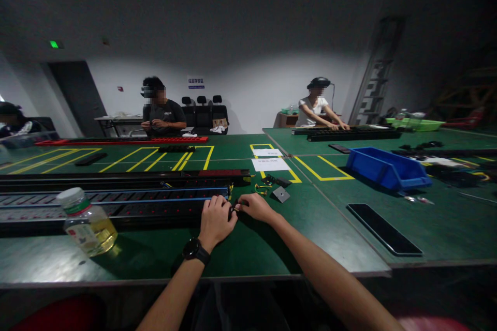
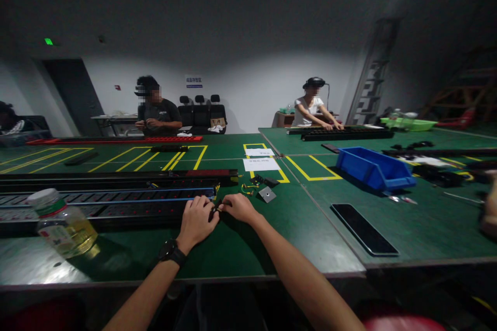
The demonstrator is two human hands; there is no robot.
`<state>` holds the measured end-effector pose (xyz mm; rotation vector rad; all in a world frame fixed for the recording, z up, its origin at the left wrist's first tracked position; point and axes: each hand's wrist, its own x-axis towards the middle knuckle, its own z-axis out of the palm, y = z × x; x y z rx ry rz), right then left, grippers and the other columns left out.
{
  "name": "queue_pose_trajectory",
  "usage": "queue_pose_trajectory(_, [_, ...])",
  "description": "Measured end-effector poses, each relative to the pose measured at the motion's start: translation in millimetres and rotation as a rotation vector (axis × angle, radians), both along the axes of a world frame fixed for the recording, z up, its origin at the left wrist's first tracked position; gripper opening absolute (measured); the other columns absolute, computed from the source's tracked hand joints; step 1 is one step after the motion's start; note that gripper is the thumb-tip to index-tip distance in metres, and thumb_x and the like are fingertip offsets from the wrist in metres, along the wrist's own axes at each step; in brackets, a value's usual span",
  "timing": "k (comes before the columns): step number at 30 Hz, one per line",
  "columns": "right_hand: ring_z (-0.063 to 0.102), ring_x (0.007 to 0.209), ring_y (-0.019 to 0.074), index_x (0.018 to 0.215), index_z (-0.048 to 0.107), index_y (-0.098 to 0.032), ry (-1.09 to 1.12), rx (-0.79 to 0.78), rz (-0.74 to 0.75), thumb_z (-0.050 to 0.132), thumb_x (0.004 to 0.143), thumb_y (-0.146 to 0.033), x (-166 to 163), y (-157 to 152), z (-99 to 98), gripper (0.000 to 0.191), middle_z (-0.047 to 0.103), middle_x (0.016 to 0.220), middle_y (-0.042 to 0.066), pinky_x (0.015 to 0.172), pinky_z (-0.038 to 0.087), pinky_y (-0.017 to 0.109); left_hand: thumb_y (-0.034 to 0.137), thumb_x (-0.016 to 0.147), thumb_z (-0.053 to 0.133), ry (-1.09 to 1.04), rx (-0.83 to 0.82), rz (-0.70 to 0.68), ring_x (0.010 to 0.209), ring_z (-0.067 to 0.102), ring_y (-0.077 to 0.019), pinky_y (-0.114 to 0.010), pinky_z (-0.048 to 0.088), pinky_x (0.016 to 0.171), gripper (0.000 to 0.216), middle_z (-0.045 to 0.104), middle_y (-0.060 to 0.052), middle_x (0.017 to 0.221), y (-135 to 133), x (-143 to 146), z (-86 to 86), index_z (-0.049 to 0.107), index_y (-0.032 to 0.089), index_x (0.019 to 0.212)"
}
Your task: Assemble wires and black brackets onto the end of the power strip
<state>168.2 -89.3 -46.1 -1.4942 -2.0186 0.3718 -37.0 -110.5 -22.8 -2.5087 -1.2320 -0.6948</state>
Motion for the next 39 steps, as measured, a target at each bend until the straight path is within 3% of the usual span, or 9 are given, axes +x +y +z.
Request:
queue_pose_trajectory(7, [0.059,0.068,0.0154,0.09,0.078,-0.02,0.01,-0.007,0.035,0.073,0.091,-0.035,2.2,2.2,-0.9,0.016,0.071,0.076,0.002,0.06,0.031,0.025,0.032,0.095,0.056,-0.021,-0.016,0.021,0.105,0.056,-0.029,-0.046,0.041,0.09,0.021,0.067,-0.011,0.106,-1.7,0.7,0.5,0.074,0.02,0.093])
queue_pose_trajectory(12, [0.065,0.072,0.0168,0.105,0.079,-0.021,0.066,-0.063,0.138,0.076,0.087,-0.033,7.6,7.8,-5.6,0.022,0.074,0.082,0.002,0.063,0.039,0.024,0.029,0.089,0.061,-0.06,-0.056,0.022,0.108,0.056,-0.0292,-0.046,0.041,0.093,0.029,0.067,-0.01,0.111,-2.9,1.2,-0.5,0.07,0.021,0.116])
queue_pose_trajectory(18, [0.069,0.076,0.0187,0.103,0.08,-0.02,0.053,-0.048,0.129,0.077,0.085,-0.029,8.2,8.5,-7.0,0.021,0.077,0.085,0.003,0.066,0.042,0.024,0.026,0.088,0.061,-0.075,-0.086,-0.018,0.111,0.059,-0.029,-0.046,0.04,0.096,0.033,0.071,-0.009,0.116,-1.3,0.7,-2.6,0.067,0.021,0.121])
queue_pose_trajectory(39, [0.066,0.07,0.0167,0.097,0.08,-0.02,0.014,-0.018,0.092,0.078,0.085,-0.028,6.0,4.7,-3.7,0.014,0.076,0.08,0.003,0.06,0.037,0.023,0.024,0.092,0.061,-0.098,-0.076,-0.04,0.107,0.061,-0.0272,-0.045,0.04,0.093,0.022,0.074,-0.006,0.111,0.6,1.9,-2.5,0.068,0.022,0.113])
